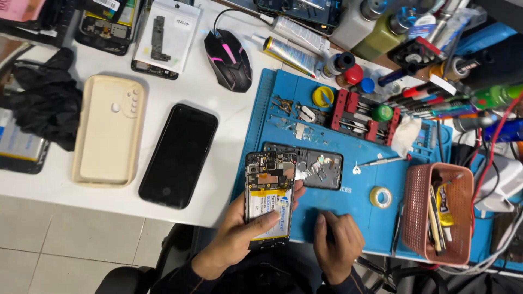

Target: A technician disassembles a smartphone by disconnecting internal ribbon cables and removing the battery from the frame.

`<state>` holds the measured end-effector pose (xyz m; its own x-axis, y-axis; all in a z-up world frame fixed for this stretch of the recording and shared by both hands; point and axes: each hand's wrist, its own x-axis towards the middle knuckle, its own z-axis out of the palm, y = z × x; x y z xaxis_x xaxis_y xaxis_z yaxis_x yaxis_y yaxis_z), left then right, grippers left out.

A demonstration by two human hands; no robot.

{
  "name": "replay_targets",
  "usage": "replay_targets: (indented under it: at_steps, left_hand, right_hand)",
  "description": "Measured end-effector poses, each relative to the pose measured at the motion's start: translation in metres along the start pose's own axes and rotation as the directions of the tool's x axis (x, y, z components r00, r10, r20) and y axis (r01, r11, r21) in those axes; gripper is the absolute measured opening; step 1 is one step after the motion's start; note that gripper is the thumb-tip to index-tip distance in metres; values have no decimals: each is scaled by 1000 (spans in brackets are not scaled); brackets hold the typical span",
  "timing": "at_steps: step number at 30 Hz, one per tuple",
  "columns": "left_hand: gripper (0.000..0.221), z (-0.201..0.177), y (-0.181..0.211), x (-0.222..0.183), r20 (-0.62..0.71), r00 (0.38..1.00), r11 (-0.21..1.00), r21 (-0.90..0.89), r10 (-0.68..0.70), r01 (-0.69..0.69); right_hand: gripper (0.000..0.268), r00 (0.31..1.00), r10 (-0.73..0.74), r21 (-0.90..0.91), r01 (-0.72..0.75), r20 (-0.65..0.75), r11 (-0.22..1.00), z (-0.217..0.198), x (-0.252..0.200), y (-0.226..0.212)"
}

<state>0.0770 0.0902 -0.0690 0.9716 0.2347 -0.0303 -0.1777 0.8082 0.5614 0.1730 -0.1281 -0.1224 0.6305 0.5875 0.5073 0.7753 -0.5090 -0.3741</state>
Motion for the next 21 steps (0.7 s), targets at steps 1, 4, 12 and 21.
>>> replay_targets:
  at_steps: [1,4,12,21]
  left_hand:
    - [64,4,0,-6,7,1000,1000,8,0,0]
    - [66,16,0,-24,31,999,999,21,-28,27]
    - [64,47,0,-61,133,991,958,288,-26,-14]
    - [54,48,-18,-89,133,990,871,479,49,-108]
  right_hand:
    - [13,1000,1,1,-1,-11,1000,-1,1,0]
    - [15,994,103,146,-106,29,984,-6,0,-2]
    - [67,973,218,762,-200,79,616,-46,26,-54]
    - [61,992,116,702,-47,-51,711,-63,31,-86]
